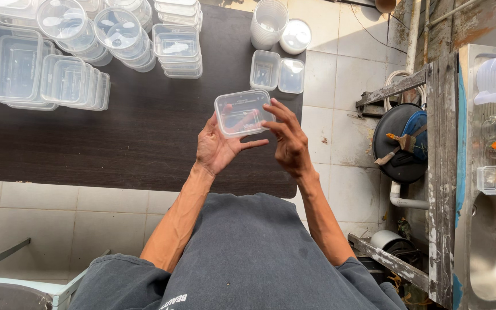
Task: The person repeatedly picks up small clear plastic food containers and their lids from a table, aligns them, and presses the lids onto the containers to seal them. The person handles the containers one at a time, placing each sealed unit back on the table among many others.
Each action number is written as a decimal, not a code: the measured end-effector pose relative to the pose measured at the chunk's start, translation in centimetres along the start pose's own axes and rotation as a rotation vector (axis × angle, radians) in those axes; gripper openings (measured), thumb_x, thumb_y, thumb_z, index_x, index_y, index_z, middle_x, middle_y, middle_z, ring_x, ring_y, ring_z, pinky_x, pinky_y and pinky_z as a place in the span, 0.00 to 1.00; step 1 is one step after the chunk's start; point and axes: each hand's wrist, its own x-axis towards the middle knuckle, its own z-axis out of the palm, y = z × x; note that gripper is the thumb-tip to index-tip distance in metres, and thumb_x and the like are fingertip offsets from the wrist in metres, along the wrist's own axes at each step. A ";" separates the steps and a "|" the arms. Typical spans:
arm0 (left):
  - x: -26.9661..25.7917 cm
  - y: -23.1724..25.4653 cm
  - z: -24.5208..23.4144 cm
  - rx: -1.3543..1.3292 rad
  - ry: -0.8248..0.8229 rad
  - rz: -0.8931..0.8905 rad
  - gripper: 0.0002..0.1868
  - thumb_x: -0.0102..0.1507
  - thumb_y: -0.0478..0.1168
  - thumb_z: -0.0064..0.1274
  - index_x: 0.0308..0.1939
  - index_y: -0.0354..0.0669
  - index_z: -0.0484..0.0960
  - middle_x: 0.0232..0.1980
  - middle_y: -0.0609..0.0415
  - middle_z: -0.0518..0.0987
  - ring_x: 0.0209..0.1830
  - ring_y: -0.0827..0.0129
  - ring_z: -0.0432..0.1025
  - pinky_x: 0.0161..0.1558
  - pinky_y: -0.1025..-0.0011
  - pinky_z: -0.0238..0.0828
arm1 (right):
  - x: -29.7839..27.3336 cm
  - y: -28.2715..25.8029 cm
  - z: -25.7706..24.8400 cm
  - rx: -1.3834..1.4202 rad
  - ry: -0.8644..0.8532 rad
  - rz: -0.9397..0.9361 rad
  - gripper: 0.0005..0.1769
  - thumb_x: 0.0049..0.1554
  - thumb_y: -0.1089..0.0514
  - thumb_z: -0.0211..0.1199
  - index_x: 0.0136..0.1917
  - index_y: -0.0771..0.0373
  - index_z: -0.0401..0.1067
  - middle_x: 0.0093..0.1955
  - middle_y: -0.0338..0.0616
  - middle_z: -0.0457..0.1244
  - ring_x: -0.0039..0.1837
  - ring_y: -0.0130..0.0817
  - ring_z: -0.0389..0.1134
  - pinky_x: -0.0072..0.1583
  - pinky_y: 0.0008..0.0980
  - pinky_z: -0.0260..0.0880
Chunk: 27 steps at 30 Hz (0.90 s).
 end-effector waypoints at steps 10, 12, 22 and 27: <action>-0.4 -1.2 -1.9 -0.170 -0.112 -0.117 0.44 0.66 0.55 0.53 0.79 0.44 0.49 0.77 0.34 0.56 0.77 0.38 0.52 0.74 0.36 0.53 | 1.2 2.0 0.6 -0.016 -0.029 0.038 0.21 0.55 0.80 0.53 0.52 0.60 0.75 0.69 0.46 0.62 0.74 0.42 0.61 0.66 0.35 0.76; -0.4 -1.5 -2.5 -0.156 -0.054 -0.147 0.48 0.62 0.54 0.59 0.78 0.44 0.50 0.76 0.39 0.58 0.78 0.48 0.54 0.74 0.38 0.55 | 1.8 1.5 0.7 -0.036 -0.071 0.016 0.21 0.54 0.79 0.56 0.52 0.58 0.76 0.68 0.45 0.63 0.72 0.41 0.62 0.64 0.33 0.76; 0.5 0.1 -2.7 0.248 0.066 0.147 0.48 0.56 0.45 0.68 0.74 0.54 0.54 0.71 0.44 0.65 0.74 0.53 0.61 0.73 0.49 0.64 | 1.5 -3.0 -0.6 0.061 -0.154 0.039 0.18 0.53 0.65 0.63 0.58 0.61 0.75 0.65 0.45 0.67 0.73 0.44 0.62 0.73 0.48 0.64; 0.5 -0.1 -2.2 0.284 0.091 0.141 0.49 0.52 0.43 0.69 0.72 0.54 0.55 0.70 0.48 0.66 0.71 0.55 0.63 0.64 0.48 0.75 | 1.6 -2.4 0.4 -0.009 -0.085 0.079 0.08 0.64 0.58 0.63 0.57 0.55 0.76 0.61 0.36 0.70 0.68 0.37 0.72 0.69 0.38 0.77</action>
